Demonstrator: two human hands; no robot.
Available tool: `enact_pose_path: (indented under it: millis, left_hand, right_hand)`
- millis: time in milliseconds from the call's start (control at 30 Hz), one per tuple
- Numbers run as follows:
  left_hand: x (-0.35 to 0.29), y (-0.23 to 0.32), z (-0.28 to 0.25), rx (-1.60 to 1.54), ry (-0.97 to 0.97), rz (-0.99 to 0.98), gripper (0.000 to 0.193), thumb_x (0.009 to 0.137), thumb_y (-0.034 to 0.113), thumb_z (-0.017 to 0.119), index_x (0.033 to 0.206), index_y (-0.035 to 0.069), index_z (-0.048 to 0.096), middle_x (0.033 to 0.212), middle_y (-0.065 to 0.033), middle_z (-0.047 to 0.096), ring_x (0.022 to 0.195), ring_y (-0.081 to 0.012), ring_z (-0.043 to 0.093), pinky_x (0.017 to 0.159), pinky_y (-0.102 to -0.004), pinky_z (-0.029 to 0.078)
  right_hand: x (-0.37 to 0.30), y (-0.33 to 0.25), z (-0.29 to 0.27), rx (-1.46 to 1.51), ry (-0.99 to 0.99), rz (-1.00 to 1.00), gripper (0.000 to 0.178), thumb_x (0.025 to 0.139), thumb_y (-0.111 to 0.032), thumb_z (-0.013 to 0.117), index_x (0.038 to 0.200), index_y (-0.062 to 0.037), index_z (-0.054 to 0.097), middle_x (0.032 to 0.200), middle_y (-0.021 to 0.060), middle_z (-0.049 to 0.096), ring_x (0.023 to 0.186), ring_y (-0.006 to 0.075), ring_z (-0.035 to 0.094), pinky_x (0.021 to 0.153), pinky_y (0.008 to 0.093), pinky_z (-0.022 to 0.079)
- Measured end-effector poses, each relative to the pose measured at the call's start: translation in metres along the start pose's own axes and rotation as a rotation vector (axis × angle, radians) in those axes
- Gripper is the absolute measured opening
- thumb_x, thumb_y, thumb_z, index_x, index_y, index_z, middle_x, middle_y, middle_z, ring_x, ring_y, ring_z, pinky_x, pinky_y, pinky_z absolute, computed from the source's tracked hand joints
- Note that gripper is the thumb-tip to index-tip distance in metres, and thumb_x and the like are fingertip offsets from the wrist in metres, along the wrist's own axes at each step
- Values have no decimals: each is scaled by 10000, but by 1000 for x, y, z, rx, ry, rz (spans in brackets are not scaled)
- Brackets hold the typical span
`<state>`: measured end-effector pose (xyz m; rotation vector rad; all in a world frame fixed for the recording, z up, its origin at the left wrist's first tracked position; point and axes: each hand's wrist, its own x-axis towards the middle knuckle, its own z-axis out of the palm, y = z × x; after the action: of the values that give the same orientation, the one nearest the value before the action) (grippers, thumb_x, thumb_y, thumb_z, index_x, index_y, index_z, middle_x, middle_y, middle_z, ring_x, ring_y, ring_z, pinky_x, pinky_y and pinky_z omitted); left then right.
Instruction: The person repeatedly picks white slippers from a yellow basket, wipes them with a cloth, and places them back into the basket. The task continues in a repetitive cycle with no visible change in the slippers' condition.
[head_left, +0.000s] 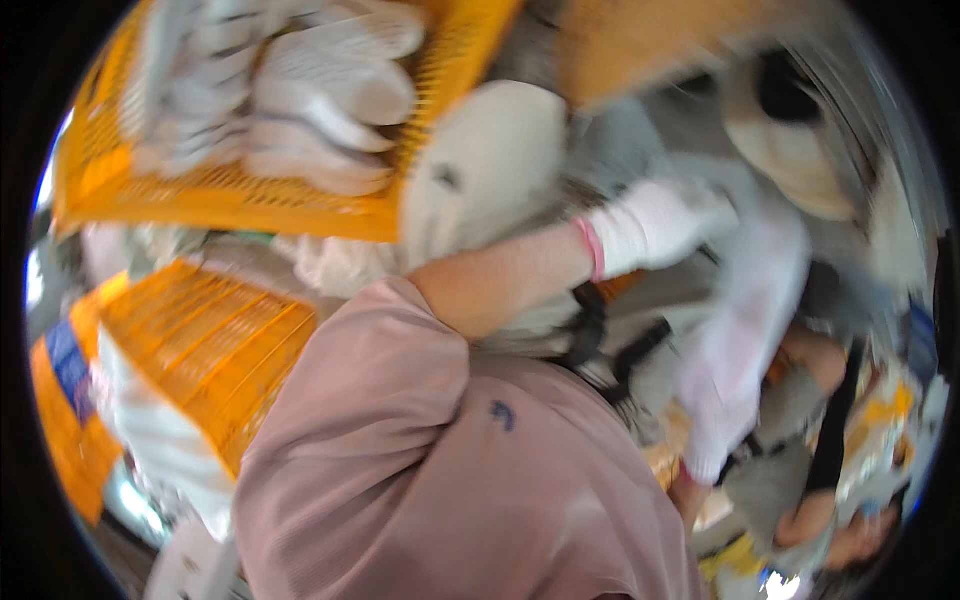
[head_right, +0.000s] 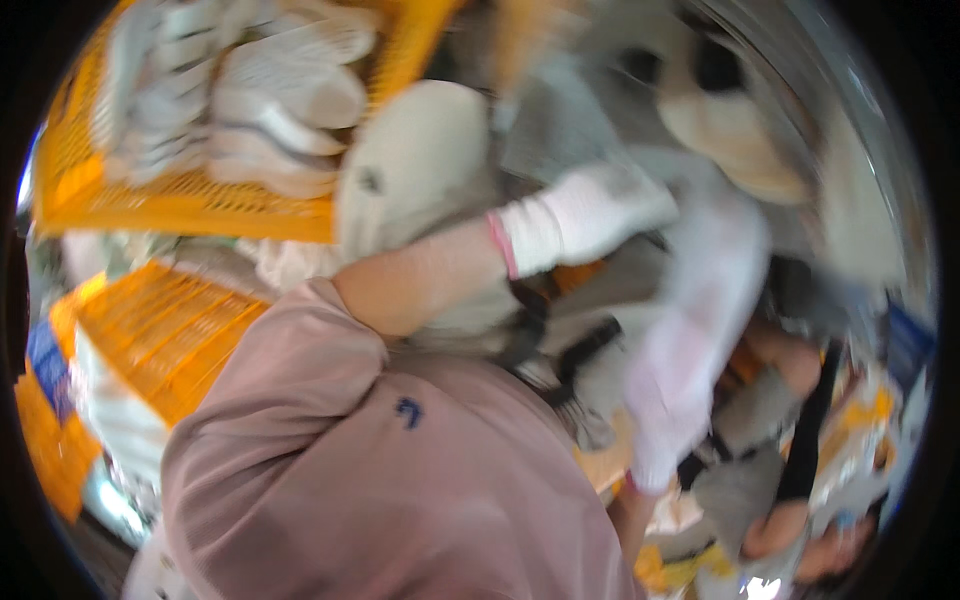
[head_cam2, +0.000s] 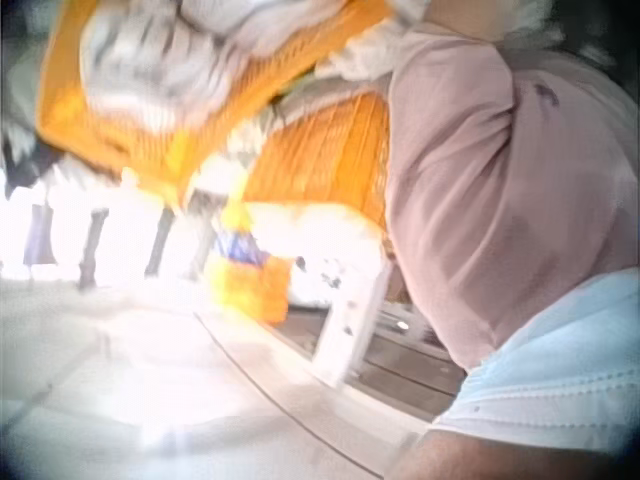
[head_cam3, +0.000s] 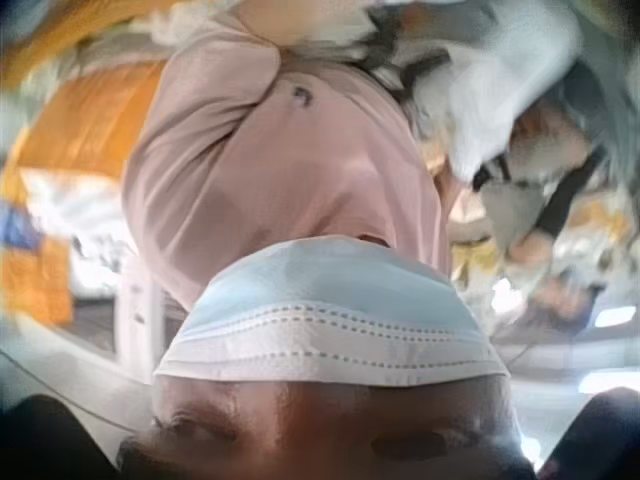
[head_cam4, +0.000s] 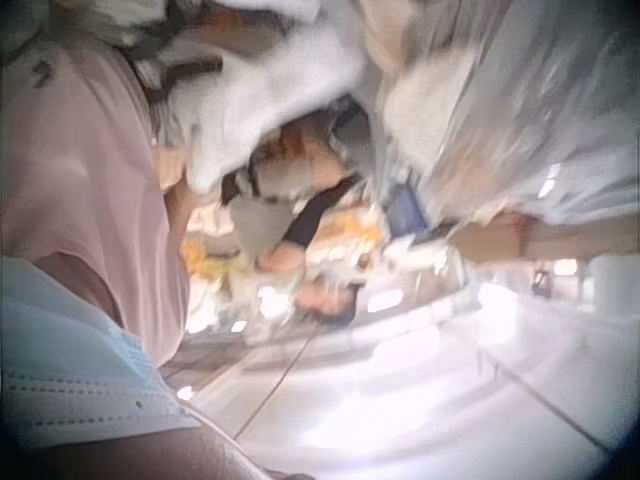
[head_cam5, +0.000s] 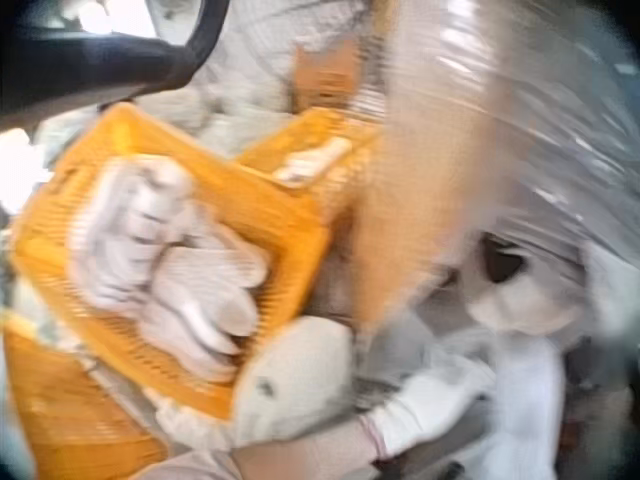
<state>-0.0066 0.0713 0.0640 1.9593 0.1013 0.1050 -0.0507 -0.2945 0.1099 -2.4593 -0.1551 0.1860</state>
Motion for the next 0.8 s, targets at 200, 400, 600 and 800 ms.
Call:
enact_pose_path:
  millis: [200, 400, 600, 800]
  left_hand:
    - [-90, -40, -216, 624, 923, -201, 269, 879, 266, 787, 1077, 85, 767, 1051, -129, 771, 1020, -359, 716, 916, -425, 564]
    - [-143, -171, -300, 1339, -747, -518, 394, 896, 359, 777, 1153, 61, 769, 1142, -179, 751, 1119, -358, 707, 960, -461, 555]
    - [-143, 14, -317, 440, 201, -326, 291, 959, 264, 750, 1176, 70, 736, 1011, -120, 773, 899, -259, 747, 824, -375, 592]
    - [-133, 125, -98, 671, -109, 558, 237, 937, 221, 644, 1113, 78, 712, 1130, -111, 676, 1098, -301, 654, 1023, -423, 535]
  right_hand:
    - [-55, 84, -47, -836, -298, -20, 515, 932, -269, 756, 1312, 62, 648, 1250, 259, 725, 1115, 434, 706, 977, 461, 554]
    - [-1, 52, -45, -443, -259, -155, 434, 983, -174, 708, 1343, 67, 687, 1310, 240, 714, 1124, 360, 714, 1005, 430, 536]
    - [23, -123, 24, -94, -263, -278, 431, 983, -154, 737, 1370, 30, 694, 1281, 178, 735, 1080, 220, 723, 915, 342, 566]
    - [13, -192, 53, 870, -523, 198, 451, 1081, -251, 566, 1365, 92, 638, 1283, 130, 679, 1161, 253, 662, 954, 364, 554]
